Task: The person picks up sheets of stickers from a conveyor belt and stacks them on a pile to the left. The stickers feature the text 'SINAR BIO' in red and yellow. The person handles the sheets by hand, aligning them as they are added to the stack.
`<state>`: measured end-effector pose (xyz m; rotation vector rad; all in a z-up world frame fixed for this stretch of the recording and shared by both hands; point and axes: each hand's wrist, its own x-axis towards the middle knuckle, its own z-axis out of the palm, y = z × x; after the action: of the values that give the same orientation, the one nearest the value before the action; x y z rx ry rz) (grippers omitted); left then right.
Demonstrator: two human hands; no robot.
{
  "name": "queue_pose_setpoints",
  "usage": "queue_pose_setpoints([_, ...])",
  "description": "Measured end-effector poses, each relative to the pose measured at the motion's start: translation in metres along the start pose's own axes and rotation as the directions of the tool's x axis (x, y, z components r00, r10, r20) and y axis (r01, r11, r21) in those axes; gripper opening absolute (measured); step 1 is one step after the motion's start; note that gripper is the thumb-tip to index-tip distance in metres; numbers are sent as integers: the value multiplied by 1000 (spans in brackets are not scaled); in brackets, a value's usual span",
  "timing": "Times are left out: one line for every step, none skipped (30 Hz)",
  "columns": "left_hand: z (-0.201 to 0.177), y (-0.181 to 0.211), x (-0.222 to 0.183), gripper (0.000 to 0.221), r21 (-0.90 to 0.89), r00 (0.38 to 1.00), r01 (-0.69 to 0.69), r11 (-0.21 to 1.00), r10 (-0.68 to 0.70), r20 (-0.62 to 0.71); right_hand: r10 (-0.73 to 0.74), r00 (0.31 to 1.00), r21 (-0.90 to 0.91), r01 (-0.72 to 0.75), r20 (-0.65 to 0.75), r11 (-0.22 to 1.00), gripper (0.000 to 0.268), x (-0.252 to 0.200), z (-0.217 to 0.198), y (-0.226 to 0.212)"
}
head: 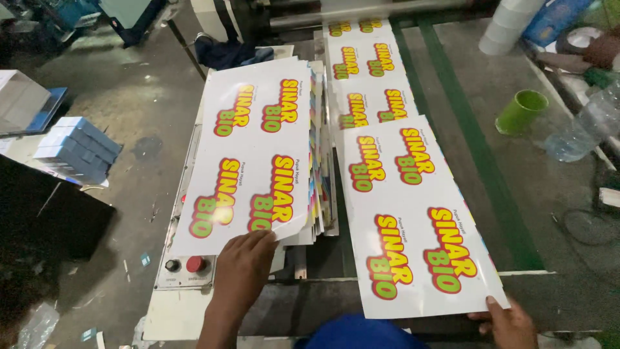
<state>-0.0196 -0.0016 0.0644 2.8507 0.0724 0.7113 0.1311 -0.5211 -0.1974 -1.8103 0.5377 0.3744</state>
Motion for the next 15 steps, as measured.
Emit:
queue_pose_setpoints([-3, 1, 2, 16, -25, 999, 23, 999, -24, -42, -7, 1000, -41, 6, -4, 999, 39, 3, -2, 10])
queue_pose_setpoints([-4, 2, 3, 16, -26, 999, 22, 999, -24, -39, -4, 1000, -41, 4, -5, 999, 39, 7, -2, 19])
queue_pose_setpoints([-5, 2, 4, 15, -27, 996, 22, 999, -24, -90, -46, 999, 41, 46, 13, 998, 39, 11, -1, 28])
queue_pose_setpoints([-6, 3, 5, 15, -28, 990, 21, 999, -25, -141, -91, 996, 122, 87, 28, 989, 39, 15, -1, 38])
queue_pose_setpoints([-8, 4, 6, 15, -28, 990, 20, 999, -24, -139, -89, 996, 123, 85, 27, 989, 39, 18, 0, 41])
queue_pose_setpoints([-10, 5, 7, 15, -37, 985, 39, 999, -45, -168, -61, 997, 113, 56, 44, 992, 38, 21, 0, 44])
queue_pose_setpoints([-12, 6, 9, 15, -46, 978, 58, 997, -66, -197, -34, 998, 104, 28, 61, 994, 38, 25, 2, 46])
queue_pose_setpoints([-12, 5, 10, 15, -46, 978, 56, 997, -64, -197, -34, 998, 105, 27, 61, 994, 38, 25, 5, 45])
queue_pose_setpoints([-12, 5, 10, 14, -61, 975, 71, 996, -83, -206, -18, 997, 82, 12, 80, 997, 38, 25, 7, 45])
queue_pose_setpoints([-13, 5, 10, 14, -76, 971, 86, 993, -101, -216, -2, 995, 58, -4, 98, 998, 38, 24, 10, 45])
queue_pose_setpoints([-13, 6, 10, 14, -75, 971, 88, 993, -103, -216, -3, 995, 57, -3, 101, 998, 38, 21, 15, 38])
queue_pose_setpoints([-14, 7, 10, 14, -78, 969, 89, 993, -105, -223, -15, 995, 57, 9, 96, 998, 39, 17, 20, 31])
queue_pose_setpoints([-14, 8, 10, 14, -82, 967, 90, 993, -107, -230, -27, 995, 58, 22, 92, 998, 39, 13, 25, 23])
queue_pose_setpoints([-14, 8, 10, 14, -81, 967, 92, 992, -109, -231, -28, 995, 57, 23, 94, 998, 39, 6, 31, 8])
queue_pose_setpoints([-14, 8, 10, 14, -83, 967, 91, 992, -108, -233, -10, 996, 20, 9, 88, 1000, 39, -1, 36, -8])
